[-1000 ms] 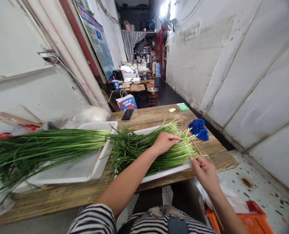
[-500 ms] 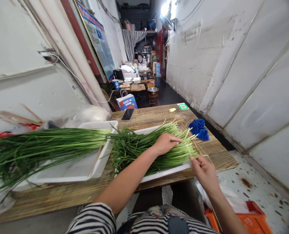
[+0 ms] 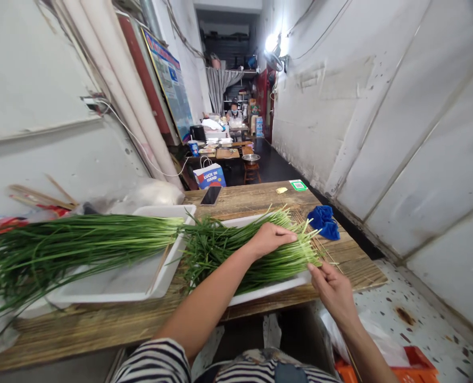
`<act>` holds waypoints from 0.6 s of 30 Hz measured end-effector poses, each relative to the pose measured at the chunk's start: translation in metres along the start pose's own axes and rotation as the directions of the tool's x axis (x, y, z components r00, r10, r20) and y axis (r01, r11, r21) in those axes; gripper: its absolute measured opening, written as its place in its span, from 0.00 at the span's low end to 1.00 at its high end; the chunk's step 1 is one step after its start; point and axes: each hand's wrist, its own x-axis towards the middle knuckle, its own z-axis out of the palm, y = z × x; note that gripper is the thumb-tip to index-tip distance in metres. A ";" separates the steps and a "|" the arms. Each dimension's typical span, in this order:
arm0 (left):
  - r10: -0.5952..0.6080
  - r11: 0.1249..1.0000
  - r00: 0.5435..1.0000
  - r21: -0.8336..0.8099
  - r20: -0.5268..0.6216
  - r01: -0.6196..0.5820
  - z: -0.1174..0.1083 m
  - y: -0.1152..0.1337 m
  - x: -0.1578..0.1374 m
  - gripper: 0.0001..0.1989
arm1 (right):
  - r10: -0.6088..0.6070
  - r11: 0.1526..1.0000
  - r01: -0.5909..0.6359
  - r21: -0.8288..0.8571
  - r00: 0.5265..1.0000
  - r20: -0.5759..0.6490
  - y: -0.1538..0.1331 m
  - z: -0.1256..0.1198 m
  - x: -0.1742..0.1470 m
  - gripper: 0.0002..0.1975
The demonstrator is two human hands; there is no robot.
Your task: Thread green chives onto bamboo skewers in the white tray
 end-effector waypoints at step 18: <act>-0.063 0.996 0.998 -0.058 0.015 0.064 0.001 -0.004 0.001 0.18 | -0.062 0.990 0.063 -0.125 0.998 0.012 -0.004 0.000 0.002 0.15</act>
